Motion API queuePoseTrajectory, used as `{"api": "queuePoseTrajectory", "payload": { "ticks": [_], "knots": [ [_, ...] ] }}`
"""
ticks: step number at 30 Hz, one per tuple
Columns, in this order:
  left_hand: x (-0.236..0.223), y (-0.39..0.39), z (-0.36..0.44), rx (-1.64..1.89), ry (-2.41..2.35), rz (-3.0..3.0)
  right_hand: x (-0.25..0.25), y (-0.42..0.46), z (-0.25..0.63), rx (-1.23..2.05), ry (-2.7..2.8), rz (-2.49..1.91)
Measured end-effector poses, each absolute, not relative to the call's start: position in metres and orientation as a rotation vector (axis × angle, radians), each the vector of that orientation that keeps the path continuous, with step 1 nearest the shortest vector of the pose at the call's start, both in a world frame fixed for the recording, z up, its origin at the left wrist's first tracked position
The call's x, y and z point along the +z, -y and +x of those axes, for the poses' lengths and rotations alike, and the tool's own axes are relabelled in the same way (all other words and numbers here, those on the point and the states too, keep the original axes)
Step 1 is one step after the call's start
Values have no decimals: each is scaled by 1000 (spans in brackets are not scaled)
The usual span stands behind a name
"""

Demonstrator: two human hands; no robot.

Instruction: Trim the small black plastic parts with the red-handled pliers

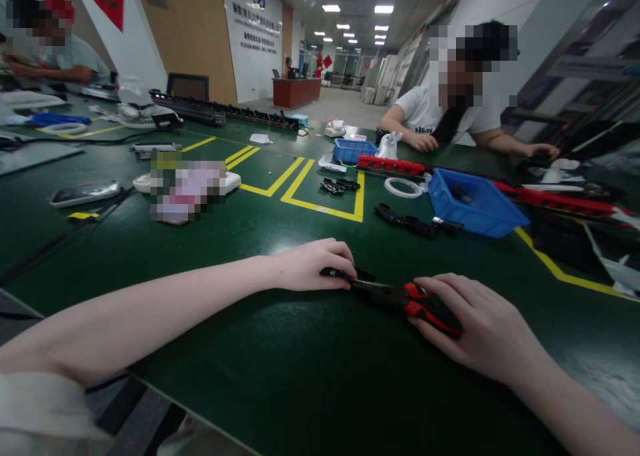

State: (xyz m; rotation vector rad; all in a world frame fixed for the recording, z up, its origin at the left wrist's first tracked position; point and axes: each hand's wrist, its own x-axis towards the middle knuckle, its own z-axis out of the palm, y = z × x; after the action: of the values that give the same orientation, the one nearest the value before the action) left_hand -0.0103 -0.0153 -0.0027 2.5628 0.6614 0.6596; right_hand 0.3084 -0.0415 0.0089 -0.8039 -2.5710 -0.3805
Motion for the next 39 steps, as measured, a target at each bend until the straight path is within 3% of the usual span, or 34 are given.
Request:
{"api": "queuePoseTrajectory", "payload": {
  "ticks": [39],
  "knots": [
    [-3, 17, -11, 621, -675, 2571, 10, 46, 305, -592, 2589, -745]
  ]
}}
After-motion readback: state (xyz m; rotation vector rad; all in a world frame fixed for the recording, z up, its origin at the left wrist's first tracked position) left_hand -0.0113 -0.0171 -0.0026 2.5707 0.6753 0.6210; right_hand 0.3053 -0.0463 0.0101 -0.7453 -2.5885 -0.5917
